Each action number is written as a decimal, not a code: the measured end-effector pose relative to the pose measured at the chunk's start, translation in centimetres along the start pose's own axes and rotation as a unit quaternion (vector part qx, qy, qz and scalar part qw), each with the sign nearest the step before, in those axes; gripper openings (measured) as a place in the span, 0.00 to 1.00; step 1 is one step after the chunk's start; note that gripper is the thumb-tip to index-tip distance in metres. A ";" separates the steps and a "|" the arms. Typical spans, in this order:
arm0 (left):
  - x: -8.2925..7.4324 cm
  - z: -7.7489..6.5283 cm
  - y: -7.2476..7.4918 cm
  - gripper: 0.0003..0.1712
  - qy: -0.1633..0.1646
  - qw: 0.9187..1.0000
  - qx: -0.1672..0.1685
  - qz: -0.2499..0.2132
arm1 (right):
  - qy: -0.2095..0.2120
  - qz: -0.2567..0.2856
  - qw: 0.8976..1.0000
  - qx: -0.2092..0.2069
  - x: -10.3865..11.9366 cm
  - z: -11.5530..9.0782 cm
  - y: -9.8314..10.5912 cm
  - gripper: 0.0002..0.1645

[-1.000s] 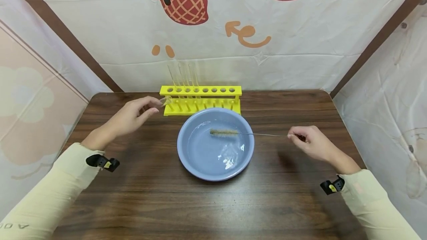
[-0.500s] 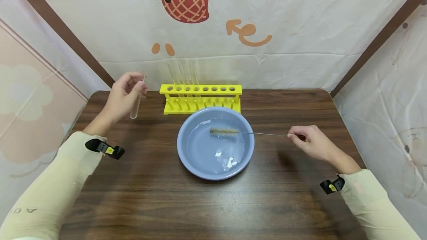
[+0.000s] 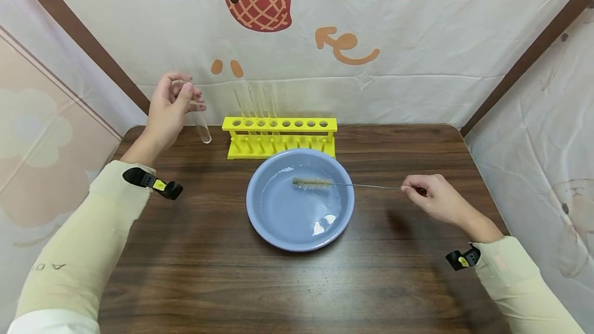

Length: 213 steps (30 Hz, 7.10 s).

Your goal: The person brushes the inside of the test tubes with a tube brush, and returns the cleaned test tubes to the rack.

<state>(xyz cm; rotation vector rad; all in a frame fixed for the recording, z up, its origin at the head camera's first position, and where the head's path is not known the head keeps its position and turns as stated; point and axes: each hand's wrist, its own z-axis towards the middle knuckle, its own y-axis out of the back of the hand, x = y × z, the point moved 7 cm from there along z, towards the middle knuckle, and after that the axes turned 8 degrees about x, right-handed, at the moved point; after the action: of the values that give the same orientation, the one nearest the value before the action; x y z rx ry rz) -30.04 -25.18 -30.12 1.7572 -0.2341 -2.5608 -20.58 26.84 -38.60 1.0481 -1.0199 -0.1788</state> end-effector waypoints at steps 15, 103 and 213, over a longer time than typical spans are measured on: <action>0.8 3.7 -1.2 0.10 0.013 0.999 -0.037 -0.006 | -0.014 0.003 1.000 0.012 -0.1 0.2 -0.2 0.16; 6.7 -0.8 -7.4 0.18 -0.044 0.840 -0.101 0.532 | -0.022 0.019 0.999 0.035 -0.1 0.5 -1.4 0.16; 2.8 -6.1 -10.8 0.14 -0.227 0.761 0.159 0.587 | -0.030 0.070 0.994 0.076 0.0 0.2 -1.9 0.19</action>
<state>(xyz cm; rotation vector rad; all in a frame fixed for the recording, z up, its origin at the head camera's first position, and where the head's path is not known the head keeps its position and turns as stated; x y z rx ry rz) -24.73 -15.42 -36.35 0.5119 -1.3279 -1.8687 -20.17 25.74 -40.05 1.1095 -1.1709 -0.0180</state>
